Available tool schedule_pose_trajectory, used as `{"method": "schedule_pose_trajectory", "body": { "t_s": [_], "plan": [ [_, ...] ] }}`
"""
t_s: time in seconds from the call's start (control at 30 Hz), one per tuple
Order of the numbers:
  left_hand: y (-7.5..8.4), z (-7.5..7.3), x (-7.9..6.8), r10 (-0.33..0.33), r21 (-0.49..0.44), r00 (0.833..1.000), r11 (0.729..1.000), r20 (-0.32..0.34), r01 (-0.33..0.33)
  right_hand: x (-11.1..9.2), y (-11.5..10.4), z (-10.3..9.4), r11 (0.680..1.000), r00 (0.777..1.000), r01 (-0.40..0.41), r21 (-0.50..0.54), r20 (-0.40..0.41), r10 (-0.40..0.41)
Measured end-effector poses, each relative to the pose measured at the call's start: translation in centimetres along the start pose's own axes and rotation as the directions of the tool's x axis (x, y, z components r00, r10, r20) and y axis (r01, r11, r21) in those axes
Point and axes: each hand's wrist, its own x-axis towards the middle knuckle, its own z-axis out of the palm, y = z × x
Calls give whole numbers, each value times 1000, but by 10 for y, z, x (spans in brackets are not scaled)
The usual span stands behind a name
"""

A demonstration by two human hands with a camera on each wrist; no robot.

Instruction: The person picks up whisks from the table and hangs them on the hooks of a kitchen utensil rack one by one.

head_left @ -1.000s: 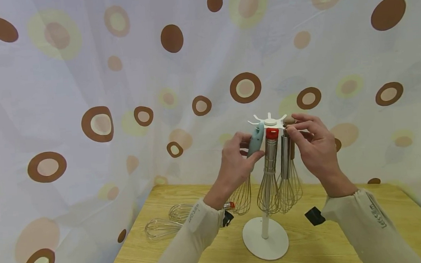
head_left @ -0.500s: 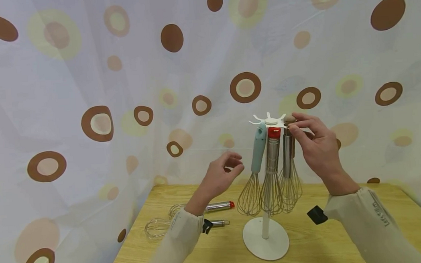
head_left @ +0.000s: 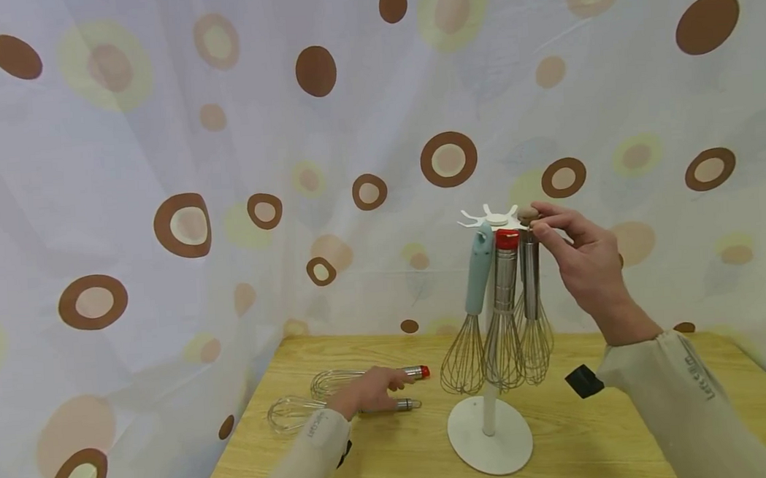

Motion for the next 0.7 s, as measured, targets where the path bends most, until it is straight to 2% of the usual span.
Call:
{"method": "schedule_pose_trajectory", "body": {
  "t_s": [0.13, 0.4, 0.57, 0.7],
  "plan": [
    [-13, 12, 1, -41, 97, 999, 994, 10, 40, 2, 3, -2, 999, 1000, 25, 24, 16, -26],
    [-32, 28, 6, -86, 214, 995, 972, -48, 95, 2, 4, -3, 998, 999, 43, 41, 14, -44],
    [-35, 35, 5, -107, 288, 992, 950, -65, 121, 2, 3, -2, 998, 999, 50, 49, 17, -51],
    [-29, 34, 7, -67, 325, 996, 942, -63, 84, 1, 2, -3, 997, 999, 49, 61, 19, -50]
  ]
}}
